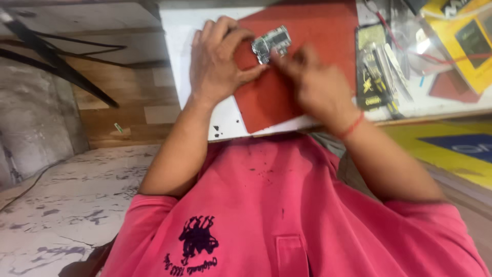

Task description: The person uses a purple toothbrush to scrub a small electronic circuit board placed on a red mat. They repeatedly rub the brush over the board's surface, focusing on specific areas, while holding the board steady with their other hand.

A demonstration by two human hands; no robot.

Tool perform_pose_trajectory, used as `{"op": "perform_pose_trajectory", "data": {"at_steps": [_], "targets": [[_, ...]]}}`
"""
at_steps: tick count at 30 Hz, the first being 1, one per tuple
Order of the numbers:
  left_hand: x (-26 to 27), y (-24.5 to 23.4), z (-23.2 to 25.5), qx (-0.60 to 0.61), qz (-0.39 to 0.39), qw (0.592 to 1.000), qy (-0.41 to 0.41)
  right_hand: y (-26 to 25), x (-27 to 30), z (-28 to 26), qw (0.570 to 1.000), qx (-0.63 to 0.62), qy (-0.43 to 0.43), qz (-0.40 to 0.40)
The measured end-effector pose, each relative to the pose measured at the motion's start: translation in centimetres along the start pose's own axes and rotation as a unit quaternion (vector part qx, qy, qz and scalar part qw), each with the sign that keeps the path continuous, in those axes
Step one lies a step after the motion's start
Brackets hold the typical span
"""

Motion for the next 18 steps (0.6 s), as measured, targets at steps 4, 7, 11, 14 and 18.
{"op": "perform_pose_trajectory", "data": {"at_steps": [4,7,11,14,18], "targets": [[-0.4,0.5,-0.1,0.001,-0.003,1.0,0.002,-0.2,0.1,1.1,0.998,0.002,0.059,0.008],[0.2,0.5,0.0,0.002,-0.006,1.0,-0.001,1.3,1.1,0.9,0.999,-0.017,0.037,-0.017],[-0.6,0.2,-0.3,0.013,-0.003,1.0,0.003,2.1,2.4,2.4,0.996,-0.041,0.068,0.026],[-0.1,0.3,0.1,0.011,-0.009,1.0,0.002,2.5,3.3,2.0,0.997,-0.06,0.031,0.028],[-0.6,0.3,-0.1,0.011,-0.01,1.0,-0.006,1.7,1.9,2.4,0.995,-0.065,0.07,0.036]]}}
Point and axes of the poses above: each hand's wrist, its own x-axis away from the middle knuckle, its own y-axis out of the palm, z = x × y, the point moved 10 cm from there along -x, towards the middle knuckle, and after that the axes turned 10 degrees about -x, right-handed, at the moved point
